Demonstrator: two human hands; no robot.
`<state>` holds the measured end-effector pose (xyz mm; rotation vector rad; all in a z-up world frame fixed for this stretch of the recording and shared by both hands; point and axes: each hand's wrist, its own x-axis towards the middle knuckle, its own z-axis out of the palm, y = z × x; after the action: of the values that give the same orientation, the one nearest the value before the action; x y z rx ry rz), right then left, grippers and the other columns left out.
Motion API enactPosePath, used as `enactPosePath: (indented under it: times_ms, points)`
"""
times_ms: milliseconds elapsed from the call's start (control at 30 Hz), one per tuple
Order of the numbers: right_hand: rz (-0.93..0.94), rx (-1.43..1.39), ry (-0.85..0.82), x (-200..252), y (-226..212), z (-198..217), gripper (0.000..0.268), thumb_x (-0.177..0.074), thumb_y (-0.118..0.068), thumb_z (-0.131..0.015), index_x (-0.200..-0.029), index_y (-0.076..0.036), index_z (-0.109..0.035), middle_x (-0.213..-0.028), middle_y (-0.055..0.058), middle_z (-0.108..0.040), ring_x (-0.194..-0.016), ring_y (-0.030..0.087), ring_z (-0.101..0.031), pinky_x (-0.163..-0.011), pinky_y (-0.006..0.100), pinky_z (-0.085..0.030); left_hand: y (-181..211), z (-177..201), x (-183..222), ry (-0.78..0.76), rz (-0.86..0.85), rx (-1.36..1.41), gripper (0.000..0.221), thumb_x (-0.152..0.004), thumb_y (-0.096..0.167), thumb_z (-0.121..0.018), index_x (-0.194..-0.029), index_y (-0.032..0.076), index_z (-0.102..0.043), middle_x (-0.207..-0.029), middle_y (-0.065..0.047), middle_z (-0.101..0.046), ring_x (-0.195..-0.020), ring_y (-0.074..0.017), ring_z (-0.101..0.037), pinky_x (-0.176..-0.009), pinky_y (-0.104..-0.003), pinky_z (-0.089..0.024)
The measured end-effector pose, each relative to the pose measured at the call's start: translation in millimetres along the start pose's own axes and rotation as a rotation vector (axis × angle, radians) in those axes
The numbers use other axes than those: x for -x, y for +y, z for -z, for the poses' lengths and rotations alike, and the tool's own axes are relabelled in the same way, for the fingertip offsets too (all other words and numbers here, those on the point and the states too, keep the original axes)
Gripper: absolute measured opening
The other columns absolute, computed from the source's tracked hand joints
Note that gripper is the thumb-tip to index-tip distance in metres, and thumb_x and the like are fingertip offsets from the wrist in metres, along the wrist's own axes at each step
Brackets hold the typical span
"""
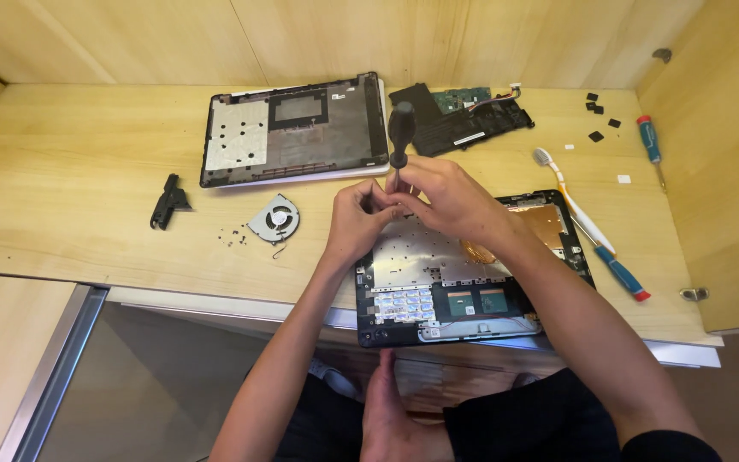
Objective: A person disassembles a laptop by unscrewing the motherboard, disconnecting internal ribbon cables, and removing the board from the chassis.
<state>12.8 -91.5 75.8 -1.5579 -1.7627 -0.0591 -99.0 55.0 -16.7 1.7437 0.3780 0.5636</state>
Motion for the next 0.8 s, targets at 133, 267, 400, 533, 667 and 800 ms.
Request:
enactPosePath:
  times_ms: [133, 267, 400, 533, 667, 800]
  points:
    - [-0.034, -0.063, -0.018, 0.3, 1.4, -2.0, 0.010, -0.090, 0.003, -0.075, -0.088, 0.000, -0.066, -0.079, 0.010, -0.065, -0.077, 0.029, -0.071, -0.070, 0.037, -0.061, 15.9, 12.6, 12.4, -0.086, -0.064, -0.050, 0.019, -0.083, 0.014, -0.087, -0.098, 0.008, -0.077, -0.081, -0.009, -0.068, -0.086, -0.0162, -0.062, -0.084, -0.034, -0.050]
    - [-0.043, -0.152, -0.022, 0.3, 6.8, -1.2, 0.011, -0.091, 0.008, -0.071, -0.094, -0.002, -0.069, -0.080, 0.009, -0.068, -0.078, 0.027, -0.073, -0.072, 0.039, -0.060, 25.3, 16.5, 11.8, -0.097, -0.026, -0.054, 0.017, -0.086, 0.014, -0.085, -0.102, 0.013, -0.081, -0.085, -0.009, -0.067, -0.088, -0.0125, -0.062, -0.086, -0.031, -0.049]
    - [-0.032, -0.136, -0.038, 1.9, 6.4, -10.4, 0.011, -0.092, 0.008, -0.071, -0.095, -0.002, -0.067, -0.081, 0.009, -0.069, -0.078, 0.029, -0.073, -0.073, 0.040, -0.061, -3.8, 10.3, 6.4, -0.054, -0.043, 0.019, 0.020, -0.080, 0.012, -0.089, -0.097, 0.007, -0.080, -0.081, -0.010, -0.064, -0.085, -0.0146, -0.061, -0.083, -0.033, -0.049]
    - [-0.053, -0.193, -0.031, 1.3, 10.1, -16.8, 0.008, -0.093, 0.004, -0.070, -0.097, -0.003, -0.067, -0.083, 0.010, -0.071, -0.079, 0.027, -0.072, -0.075, 0.038, -0.061, -6.9, 5.8, 5.9, -0.019, -0.056, 0.009, 0.020, -0.077, 0.011, -0.090, -0.091, 0.006, -0.077, -0.075, -0.009, -0.069, -0.077, -0.0161, -0.065, -0.075, -0.032, -0.051]
    - [-0.055, -0.179, 0.001, 3.5, 12.4, -16.1, 0.008, -0.098, 0.004, -0.066, -0.104, 0.000, -0.067, -0.087, 0.012, -0.066, -0.082, 0.031, -0.070, -0.076, 0.041, -0.060, 4.6, 7.0, 10.8, -0.041, -0.068, 0.010, 0.019, -0.079, 0.007, -0.087, -0.095, 0.004, -0.076, -0.079, -0.013, -0.073, -0.081, -0.0202, -0.067, -0.080, -0.036, -0.053]
    - [-0.051, -0.184, 0.003, 0.9, 13.8, -12.3, 0.011, -0.096, 0.007, -0.065, -0.103, -0.001, -0.068, -0.086, 0.012, -0.067, -0.081, 0.031, -0.070, -0.076, 0.042, -0.059, 24.5, 17.9, 18.1, -0.090, -0.100, 0.000, 0.025, -0.084, 0.006, -0.084, -0.107, 0.009, -0.078, -0.093, -0.015, -0.077, -0.101, -0.0270, -0.070, -0.097, -0.043, -0.053]
